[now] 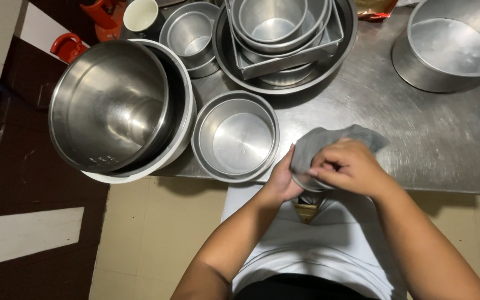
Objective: Wiping and drying various metal baking tins with a cloth.
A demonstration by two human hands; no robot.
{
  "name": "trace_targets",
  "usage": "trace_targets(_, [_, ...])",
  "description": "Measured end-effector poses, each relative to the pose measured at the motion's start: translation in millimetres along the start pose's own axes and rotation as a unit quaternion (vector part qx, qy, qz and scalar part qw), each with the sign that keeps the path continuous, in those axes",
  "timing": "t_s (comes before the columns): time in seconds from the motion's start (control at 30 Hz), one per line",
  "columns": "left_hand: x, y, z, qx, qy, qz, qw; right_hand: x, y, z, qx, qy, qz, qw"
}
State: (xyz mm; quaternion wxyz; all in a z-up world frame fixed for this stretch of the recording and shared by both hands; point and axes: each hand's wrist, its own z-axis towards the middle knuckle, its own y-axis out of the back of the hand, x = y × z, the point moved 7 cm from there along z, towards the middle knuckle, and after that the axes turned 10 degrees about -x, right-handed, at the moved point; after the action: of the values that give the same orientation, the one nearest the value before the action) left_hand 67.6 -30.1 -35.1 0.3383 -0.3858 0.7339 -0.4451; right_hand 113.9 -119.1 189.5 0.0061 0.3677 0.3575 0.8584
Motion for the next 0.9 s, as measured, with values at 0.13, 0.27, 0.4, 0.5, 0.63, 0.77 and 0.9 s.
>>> trace_targets(0.13, [-4.6, 17.2, 6.1, 0.009, -0.085, 0.051, 0.995, -10.0, -25.6, -23.2, 0.14, -0.084, 0.257, 0.952])
trace_targets(0.27, [-7.2, -47.7, -20.4, 0.079, -0.044, 0.039, 0.995, -19.6, -40.7, -33.8, 0.222, -0.293, 0.415, 0.832])
trace_targets(0.4, [-5.6, -16.0, -5.7, 0.038, -0.099, 0.051, 0.993, -14.3, -42.8, -18.5, 0.176, -0.361, 0.333, 0.853])
trace_targets(0.5, [-4.9, -11.2, -2.1, 0.099, -0.094, 0.022, 0.99, -1.1, -37.7, -11.6, 0.178, -0.351, 0.143, 0.908])
trace_targets(0.63, [-5.7, 0.4, 2.9, 0.025, -0.094, -0.014, 0.995, 16.5, -34.1, -12.0, 0.163, -0.283, -0.14, 0.935])
trace_targets(0.77, [-3.6, 0.5, 5.7, 0.008, -0.074, -0.039, 0.996, 21.2, -15.5, -7.7, 0.141, -0.36, -0.171, 0.906])
trace_targets(0.9, [-3.4, -12.3, -1.5, 0.051, -0.075, 0.003, 0.996, -2.7, -0.4, -22.0, 0.122, -0.413, -0.066, 0.9])
